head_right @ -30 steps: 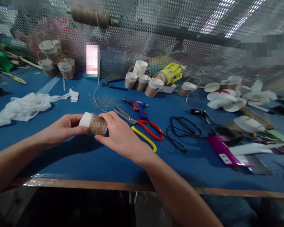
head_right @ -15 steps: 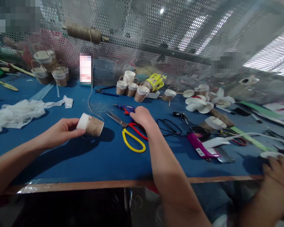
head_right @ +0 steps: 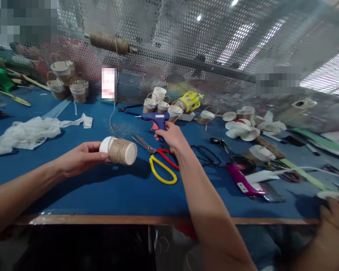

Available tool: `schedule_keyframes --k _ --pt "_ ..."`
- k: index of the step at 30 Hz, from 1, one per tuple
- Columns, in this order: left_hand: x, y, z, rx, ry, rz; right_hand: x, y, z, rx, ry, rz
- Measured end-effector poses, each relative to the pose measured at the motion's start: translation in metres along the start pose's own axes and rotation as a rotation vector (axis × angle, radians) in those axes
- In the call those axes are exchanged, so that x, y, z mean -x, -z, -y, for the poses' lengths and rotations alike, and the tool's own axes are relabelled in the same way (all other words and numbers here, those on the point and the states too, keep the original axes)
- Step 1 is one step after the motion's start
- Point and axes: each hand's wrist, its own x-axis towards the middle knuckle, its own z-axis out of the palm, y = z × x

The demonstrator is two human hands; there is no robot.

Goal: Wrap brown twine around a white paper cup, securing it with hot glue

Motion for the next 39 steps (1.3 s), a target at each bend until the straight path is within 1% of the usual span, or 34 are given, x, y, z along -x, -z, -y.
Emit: schedule_keyframes --k 2,3,6,8,11,15,19,21,24,28,33,39 --pt "0.001 0.001 -0.004 -0.125 -0.059 -0.008 0.014 0.004 0.009 -0.112 0.049 0.036" --pt "0.001 0.002 -0.006 -0.224 -0.081 -0.009 0.022 0.005 0.014 -0.155 0.074 0.069" --pt "0.001 0.008 -0.012 -0.446 -0.076 0.021 0.047 0.008 0.027 -0.323 0.189 0.217" --pt "0.0 0.011 -0.014 -0.509 -0.071 0.029 0.062 0.008 0.031 -0.338 0.244 0.277" --pt "-0.002 0.014 -0.014 -0.564 -0.077 0.007 0.074 0.005 0.032 -0.258 0.271 0.305" --pt "-0.002 0.013 -0.014 -0.618 -0.061 -0.015 0.08 0.002 0.025 -0.084 0.282 0.274" --pt "-0.001 0.011 -0.015 -0.624 -0.032 -0.021 0.086 -0.003 0.021 0.076 0.419 0.165" --pt "-0.001 0.01 -0.014 -0.608 -0.019 -0.031 0.089 -0.005 0.022 0.09 0.449 0.174" --pt "-0.002 0.01 -0.013 -0.583 -0.008 -0.048 0.092 -0.009 0.024 0.104 0.435 0.194" --pt "-0.001 0.01 -0.012 -0.627 -0.001 -0.06 0.095 -0.013 0.026 0.166 0.431 0.166" --pt "-0.001 0.01 -0.012 -0.654 -0.006 -0.058 0.095 -0.014 0.027 0.171 0.414 0.164" --pt "-0.002 0.011 -0.011 -0.659 0.005 -0.058 0.096 -0.013 0.022 0.21 0.475 0.188"
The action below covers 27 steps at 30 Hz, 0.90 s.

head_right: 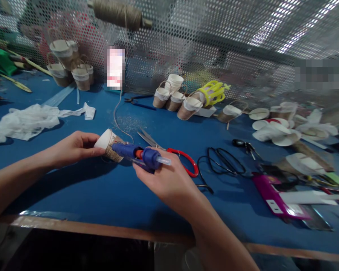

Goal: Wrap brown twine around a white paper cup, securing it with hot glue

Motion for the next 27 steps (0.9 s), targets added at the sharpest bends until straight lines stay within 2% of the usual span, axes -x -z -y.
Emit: schedule_keyframes --k 6,11,27 --pt "0.0 -0.0009 0.0001 0.017 0.007 -0.014 0.0025 -0.0022 -0.0058 0.038 0.064 -0.072" --pt "0.0005 -0.001 -0.0013 -0.007 0.024 -0.019 0.0038 -0.0034 -0.005 0.022 0.08 -0.01" --pt "0.0008 -0.0014 -0.0006 -0.039 0.006 -0.017 0.0068 -0.0043 -0.008 0.039 0.08 -0.058"
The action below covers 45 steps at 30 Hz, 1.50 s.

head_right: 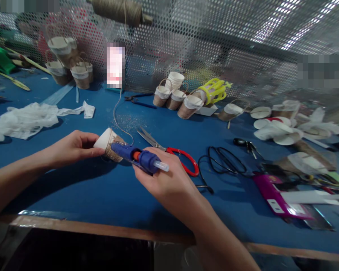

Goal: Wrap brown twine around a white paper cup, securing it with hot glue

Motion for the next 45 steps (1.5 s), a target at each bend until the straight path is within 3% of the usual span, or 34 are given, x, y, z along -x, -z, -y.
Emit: schedule_keyframes --k 16,31,37,41,45 --pt "0.0015 0.0003 -0.0005 -0.07 -0.062 0.004 -0.0014 0.0022 0.0029 -0.081 -0.034 0.011" --pt "0.0013 -0.0007 -0.0012 0.029 -0.147 0.07 -0.0016 0.0033 0.0044 -0.079 -0.011 -0.022" --pt "0.0017 -0.0007 -0.0027 0.029 -0.145 0.077 -0.0009 0.0042 0.0062 -0.065 0.015 0.041" --pt "0.0016 -0.0002 -0.0014 0.002 -0.179 0.087 -0.0027 0.0053 0.005 -0.042 -0.017 -0.021" --pt "0.0017 0.0005 -0.0007 -0.041 -0.202 0.085 -0.0052 0.0074 0.0063 -0.049 -0.063 0.012"
